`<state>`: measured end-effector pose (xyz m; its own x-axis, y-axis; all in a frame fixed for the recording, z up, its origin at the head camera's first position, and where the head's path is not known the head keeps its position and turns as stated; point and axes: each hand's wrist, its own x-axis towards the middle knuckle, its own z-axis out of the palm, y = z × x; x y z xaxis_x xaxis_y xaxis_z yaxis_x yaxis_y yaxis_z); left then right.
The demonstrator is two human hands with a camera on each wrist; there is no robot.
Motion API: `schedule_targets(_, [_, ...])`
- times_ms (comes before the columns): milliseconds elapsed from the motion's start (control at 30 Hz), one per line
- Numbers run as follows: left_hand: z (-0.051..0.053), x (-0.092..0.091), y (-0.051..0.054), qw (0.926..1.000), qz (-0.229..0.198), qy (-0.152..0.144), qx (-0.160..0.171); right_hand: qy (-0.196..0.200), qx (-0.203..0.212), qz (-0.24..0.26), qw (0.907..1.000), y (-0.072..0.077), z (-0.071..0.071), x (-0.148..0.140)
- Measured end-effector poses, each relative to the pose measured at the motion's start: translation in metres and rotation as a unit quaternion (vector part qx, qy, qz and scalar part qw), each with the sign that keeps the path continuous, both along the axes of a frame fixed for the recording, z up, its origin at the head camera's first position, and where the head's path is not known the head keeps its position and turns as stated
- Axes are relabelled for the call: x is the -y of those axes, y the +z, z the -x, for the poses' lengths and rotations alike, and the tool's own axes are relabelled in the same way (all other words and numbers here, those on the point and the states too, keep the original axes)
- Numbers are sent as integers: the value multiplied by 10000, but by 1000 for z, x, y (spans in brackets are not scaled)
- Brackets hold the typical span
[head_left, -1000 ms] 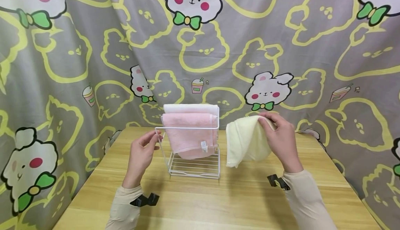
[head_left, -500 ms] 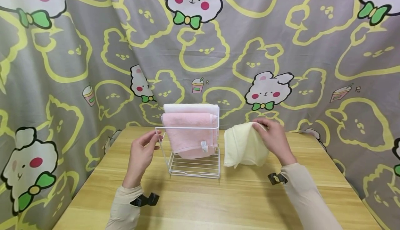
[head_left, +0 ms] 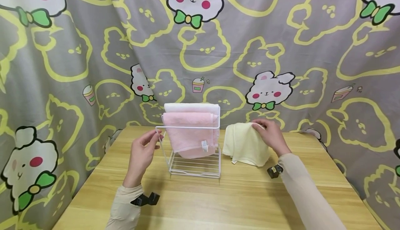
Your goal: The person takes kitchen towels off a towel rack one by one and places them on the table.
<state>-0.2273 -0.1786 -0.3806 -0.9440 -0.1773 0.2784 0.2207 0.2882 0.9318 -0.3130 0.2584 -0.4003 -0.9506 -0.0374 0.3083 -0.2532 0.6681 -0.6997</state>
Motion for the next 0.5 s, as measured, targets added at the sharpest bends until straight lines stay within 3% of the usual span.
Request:
schedule_targets(267, [1, 0, 0, 10000, 14, 29, -23, -119, 62, -36, 9999, -9, 19, -7])
schedule_targets(500, [1, 0, 0, 10000, -5, 16, -2, -123, 88, -185, 9997, -23, 23, -12])
